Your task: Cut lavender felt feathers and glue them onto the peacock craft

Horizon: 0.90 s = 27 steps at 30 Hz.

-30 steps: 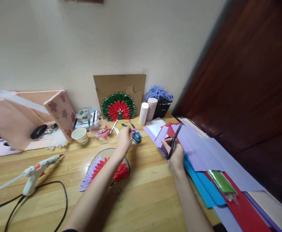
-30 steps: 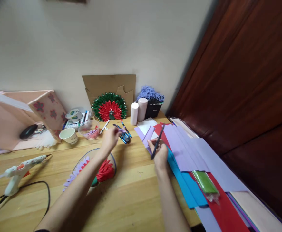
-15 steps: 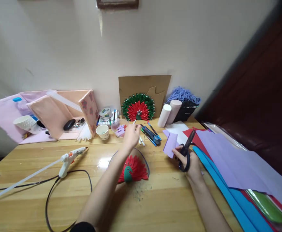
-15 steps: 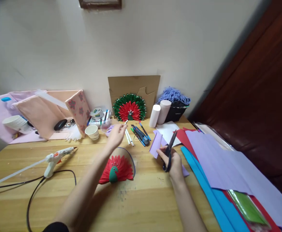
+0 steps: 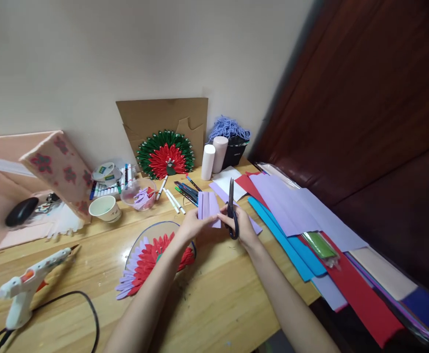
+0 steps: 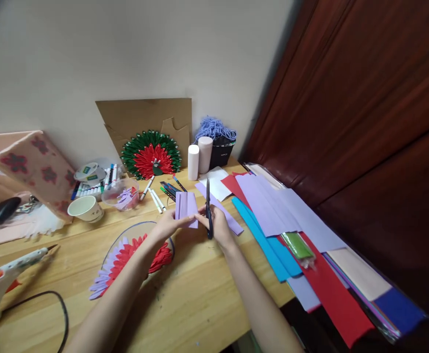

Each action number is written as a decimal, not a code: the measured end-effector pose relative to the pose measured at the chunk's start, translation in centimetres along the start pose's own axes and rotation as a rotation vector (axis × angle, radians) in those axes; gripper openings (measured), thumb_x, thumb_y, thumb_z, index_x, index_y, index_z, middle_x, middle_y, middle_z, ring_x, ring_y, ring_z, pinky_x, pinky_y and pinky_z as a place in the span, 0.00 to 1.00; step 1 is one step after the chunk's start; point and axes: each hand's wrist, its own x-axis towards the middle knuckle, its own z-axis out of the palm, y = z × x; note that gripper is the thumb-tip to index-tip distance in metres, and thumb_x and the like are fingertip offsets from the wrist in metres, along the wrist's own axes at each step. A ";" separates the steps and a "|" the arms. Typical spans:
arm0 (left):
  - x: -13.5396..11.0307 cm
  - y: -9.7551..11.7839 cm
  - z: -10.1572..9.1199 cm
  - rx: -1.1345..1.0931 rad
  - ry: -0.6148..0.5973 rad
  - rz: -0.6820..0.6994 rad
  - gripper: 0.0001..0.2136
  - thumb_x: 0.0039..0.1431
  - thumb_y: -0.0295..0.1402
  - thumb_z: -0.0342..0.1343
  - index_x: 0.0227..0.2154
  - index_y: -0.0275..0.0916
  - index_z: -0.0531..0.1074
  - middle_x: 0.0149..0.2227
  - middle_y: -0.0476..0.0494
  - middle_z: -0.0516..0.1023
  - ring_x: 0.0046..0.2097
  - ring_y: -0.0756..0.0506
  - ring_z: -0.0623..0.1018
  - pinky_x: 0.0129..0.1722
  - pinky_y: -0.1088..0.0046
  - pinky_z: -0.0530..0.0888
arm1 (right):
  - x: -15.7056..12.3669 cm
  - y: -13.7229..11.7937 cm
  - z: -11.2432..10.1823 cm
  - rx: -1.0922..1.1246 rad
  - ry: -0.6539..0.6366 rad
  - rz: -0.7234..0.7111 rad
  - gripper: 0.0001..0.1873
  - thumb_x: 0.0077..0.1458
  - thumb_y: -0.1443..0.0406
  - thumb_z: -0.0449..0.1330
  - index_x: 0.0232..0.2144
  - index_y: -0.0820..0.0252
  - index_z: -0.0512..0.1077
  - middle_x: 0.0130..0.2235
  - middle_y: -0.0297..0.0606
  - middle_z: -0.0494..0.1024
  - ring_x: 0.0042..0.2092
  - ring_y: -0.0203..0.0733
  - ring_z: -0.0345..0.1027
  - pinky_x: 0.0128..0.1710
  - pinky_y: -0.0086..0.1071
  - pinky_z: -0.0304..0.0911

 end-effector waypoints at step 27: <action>0.1 0.9 -1.1 -0.196 0.595 0.220 0.16 0.47 0.37 0.59 0.36 0.30 0.73 0.37 0.37 0.79 0.39 0.43 0.78 0.40 0.68 0.74 | -4.0 -0.2 2.5 0.195 -0.743 0.246 0.47 0.41 0.31 0.34 0.38 0.63 0.67 0.26 0.37 0.71 0.26 0.39 0.70 0.28 0.31 0.66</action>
